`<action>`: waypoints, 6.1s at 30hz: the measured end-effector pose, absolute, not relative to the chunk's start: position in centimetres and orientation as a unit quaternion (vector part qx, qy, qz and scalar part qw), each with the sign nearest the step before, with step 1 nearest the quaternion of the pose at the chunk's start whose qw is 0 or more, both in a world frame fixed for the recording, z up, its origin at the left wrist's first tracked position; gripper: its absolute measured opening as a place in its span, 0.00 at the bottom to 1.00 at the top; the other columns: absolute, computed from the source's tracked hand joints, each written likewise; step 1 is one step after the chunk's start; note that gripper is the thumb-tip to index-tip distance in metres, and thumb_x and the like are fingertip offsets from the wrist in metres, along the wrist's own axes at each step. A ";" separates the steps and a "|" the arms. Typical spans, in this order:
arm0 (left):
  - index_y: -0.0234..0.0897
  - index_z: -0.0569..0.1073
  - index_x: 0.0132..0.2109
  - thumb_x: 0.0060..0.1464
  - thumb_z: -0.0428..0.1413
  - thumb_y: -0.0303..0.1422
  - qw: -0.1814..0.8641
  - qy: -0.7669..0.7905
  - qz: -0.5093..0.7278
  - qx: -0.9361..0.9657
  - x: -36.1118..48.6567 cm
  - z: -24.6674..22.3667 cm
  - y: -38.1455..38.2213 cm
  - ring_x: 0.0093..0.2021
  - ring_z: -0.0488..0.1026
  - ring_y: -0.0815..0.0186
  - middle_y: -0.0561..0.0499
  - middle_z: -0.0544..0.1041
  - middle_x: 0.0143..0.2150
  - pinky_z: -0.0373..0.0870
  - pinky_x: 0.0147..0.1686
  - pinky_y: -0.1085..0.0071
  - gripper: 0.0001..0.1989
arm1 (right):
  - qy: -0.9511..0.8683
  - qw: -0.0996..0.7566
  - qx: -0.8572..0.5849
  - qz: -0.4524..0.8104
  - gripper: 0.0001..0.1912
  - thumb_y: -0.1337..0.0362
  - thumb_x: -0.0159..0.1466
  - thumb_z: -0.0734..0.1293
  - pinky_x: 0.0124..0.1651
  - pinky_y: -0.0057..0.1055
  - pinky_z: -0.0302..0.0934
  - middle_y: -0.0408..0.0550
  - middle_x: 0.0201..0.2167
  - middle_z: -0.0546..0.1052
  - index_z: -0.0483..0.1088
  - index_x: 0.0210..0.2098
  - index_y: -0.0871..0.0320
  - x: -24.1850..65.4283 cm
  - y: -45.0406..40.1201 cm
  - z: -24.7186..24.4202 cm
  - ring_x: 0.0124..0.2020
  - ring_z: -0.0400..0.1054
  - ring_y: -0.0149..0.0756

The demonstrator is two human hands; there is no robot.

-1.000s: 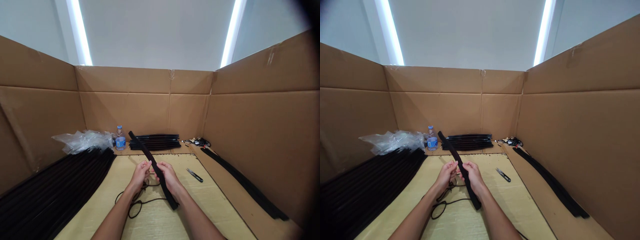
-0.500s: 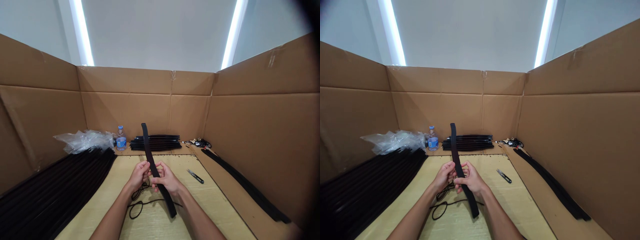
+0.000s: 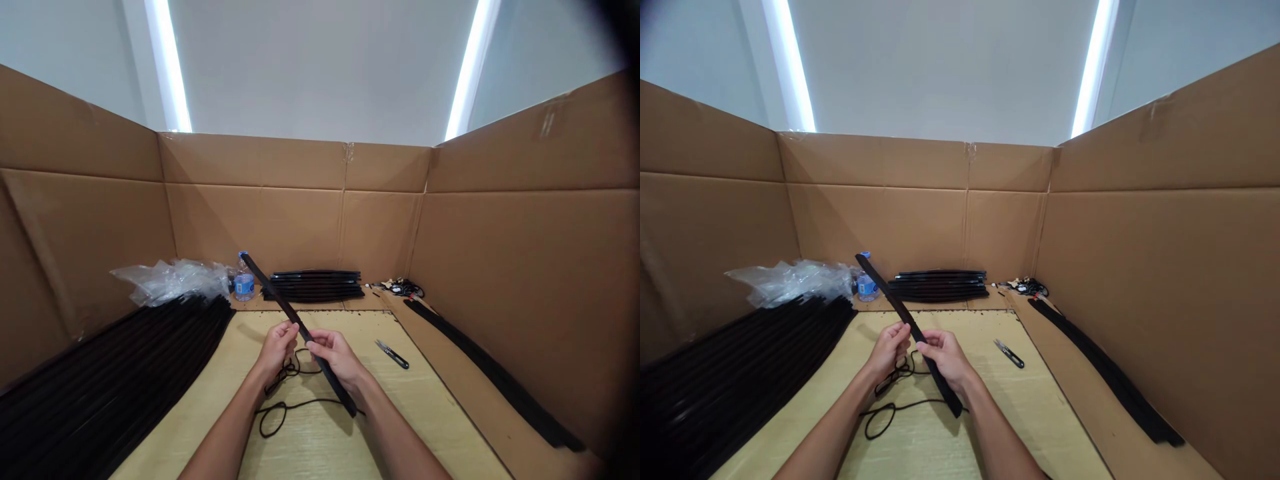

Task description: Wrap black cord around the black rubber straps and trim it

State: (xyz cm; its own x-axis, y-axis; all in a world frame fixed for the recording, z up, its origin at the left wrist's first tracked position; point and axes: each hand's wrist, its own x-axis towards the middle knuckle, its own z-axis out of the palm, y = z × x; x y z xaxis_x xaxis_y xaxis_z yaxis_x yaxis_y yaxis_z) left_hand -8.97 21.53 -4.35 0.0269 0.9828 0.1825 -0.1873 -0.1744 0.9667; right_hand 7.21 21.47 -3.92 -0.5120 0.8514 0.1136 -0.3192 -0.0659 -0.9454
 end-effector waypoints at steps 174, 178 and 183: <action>0.33 0.65 0.24 0.43 0.59 0.55 0.434 0.463 0.546 0.547 -8.5 -6.4 21.9 0.18 0.50 0.75 0.58 0.58 0.17 0.44 0.20 0.75 0.27 | -0.479 0.417 -0.370 0.679 0.29 0.52 0.49 0.71 0.18 0.20 0.53 0.43 0.27 0.75 0.63 0.46 0.58 6.0 21.6 -5.0 0.16 0.61 0.21; 0.34 0.65 0.25 0.45 0.59 0.55 0.432 0.463 0.549 0.545 -8.4 -6.3 21.8 0.17 0.47 0.76 0.60 0.54 0.16 0.42 0.19 0.75 0.26 | -0.497 0.439 -0.374 0.649 0.33 0.57 0.45 0.75 0.24 0.17 0.54 0.39 0.22 0.71 0.67 0.48 0.61 6.0 21.3 -5.2 0.21 0.62 0.20; 0.33 0.64 0.23 0.45 0.59 0.54 0.414 0.466 0.558 0.547 -8.7 -6.0 21.7 0.18 0.48 0.76 0.59 0.56 0.17 0.43 0.19 0.75 0.27 | -0.489 0.439 -0.325 0.680 0.32 0.54 0.39 0.78 0.28 0.20 0.61 0.43 0.29 0.73 0.65 0.37 0.63 6.0 20.7 -5.1 0.27 0.66 0.23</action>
